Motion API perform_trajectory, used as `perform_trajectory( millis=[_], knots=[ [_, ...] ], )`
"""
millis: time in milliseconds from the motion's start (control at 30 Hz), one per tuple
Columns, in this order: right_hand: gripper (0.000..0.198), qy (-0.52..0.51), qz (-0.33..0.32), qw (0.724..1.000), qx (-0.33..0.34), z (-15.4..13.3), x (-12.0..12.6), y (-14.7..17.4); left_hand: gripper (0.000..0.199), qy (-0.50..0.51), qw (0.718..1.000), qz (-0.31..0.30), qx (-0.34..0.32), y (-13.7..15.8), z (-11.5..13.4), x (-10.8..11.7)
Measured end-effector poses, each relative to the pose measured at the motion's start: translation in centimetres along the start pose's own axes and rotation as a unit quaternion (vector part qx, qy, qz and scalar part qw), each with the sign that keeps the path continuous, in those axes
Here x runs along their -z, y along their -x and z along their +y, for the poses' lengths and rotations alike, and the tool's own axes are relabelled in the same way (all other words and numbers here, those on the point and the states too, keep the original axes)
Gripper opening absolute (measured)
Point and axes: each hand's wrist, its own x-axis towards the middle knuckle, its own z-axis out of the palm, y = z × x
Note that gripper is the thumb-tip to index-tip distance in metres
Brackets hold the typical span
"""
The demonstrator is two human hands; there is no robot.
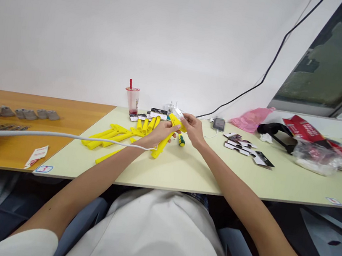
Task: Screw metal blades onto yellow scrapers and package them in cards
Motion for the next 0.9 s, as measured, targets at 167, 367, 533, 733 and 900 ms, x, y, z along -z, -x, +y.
perform_trajectory(
  millis=[167, 367, 533, 733, 900],
  knots=[
    [0.043, -0.023, 0.008, 1.0, -0.015, -0.5, 0.0, 0.1, 0.046, -0.001, 1.0, 0.004, -0.005, 0.0, -0.1, 0.1],
    [0.032, -0.032, 0.015, 0.999, -0.041, -1.0, 0.0, 0.3, 0.046, -0.001, 1.0, 0.005, -0.01, 0.2, 0.1, 0.2],
    [0.028, -0.036, 0.008, 0.999, -0.024, -1.3, 0.0, 0.6, 0.047, -0.005, 1.0, 0.011, -0.013, 0.3, 0.3, 0.2],
    [0.04, -0.036, 0.003, 0.999, 0.0, -1.5, -0.3, 0.8, 0.05, -0.001, 1.0, 0.014, -0.017, 0.2, 0.3, 0.2],
    [0.047, -0.047, 0.026, 0.999, 0.0, -1.5, -0.4, 0.6, 0.053, 0.004, 1.0, 0.015, -0.022, 0.0, 0.0, 0.3]
  ],
)
